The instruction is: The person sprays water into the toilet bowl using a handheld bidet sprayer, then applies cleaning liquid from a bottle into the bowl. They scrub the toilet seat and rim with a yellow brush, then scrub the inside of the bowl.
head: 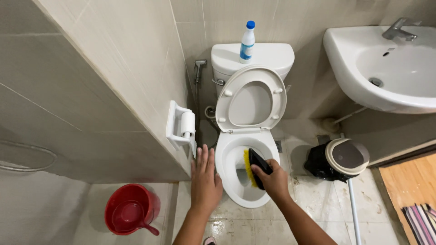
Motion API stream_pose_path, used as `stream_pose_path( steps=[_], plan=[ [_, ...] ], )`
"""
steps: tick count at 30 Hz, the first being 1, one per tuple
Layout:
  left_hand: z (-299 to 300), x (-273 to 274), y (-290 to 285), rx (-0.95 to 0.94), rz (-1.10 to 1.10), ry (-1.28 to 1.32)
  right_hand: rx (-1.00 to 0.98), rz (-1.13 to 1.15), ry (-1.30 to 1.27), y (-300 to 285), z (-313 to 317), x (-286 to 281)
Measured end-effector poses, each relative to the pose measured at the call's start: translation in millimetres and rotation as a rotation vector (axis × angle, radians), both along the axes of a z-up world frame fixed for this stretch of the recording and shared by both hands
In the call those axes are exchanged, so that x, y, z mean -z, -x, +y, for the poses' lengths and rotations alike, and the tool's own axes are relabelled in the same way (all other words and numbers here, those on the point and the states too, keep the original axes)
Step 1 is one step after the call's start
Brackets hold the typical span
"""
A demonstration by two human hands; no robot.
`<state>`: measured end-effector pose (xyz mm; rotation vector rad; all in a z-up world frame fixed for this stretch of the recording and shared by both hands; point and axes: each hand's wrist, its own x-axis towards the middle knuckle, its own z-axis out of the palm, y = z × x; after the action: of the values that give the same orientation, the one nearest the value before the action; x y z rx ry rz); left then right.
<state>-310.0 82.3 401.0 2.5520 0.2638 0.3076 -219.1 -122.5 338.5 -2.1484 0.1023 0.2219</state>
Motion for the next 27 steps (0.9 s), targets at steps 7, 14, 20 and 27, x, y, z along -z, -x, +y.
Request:
stream_pose_path(
  steps=[7, 14, 20, 27],
  plan=[
    [-24.1, 57.8, 2.7, -0.015, -0.038, 0.020, 0.133, 0.269, -0.527, -19.2, -9.9, 113.3],
    [-12.0, 113.8, -12.5, -0.002, 0.029, 0.029, 0.076, 0.277, -0.751, -24.9, 19.3, 184.8],
    [10.6, 182.0, -24.1, -0.021, 0.142, 0.060, -0.159, 0.007, -0.383, -14.7, 48.7, 255.5],
    [21.5, 252.5, -40.2, -0.061, 0.274, 0.137, -0.536, 0.067, 0.418, 9.6, 48.8, 350.6]
  ],
)
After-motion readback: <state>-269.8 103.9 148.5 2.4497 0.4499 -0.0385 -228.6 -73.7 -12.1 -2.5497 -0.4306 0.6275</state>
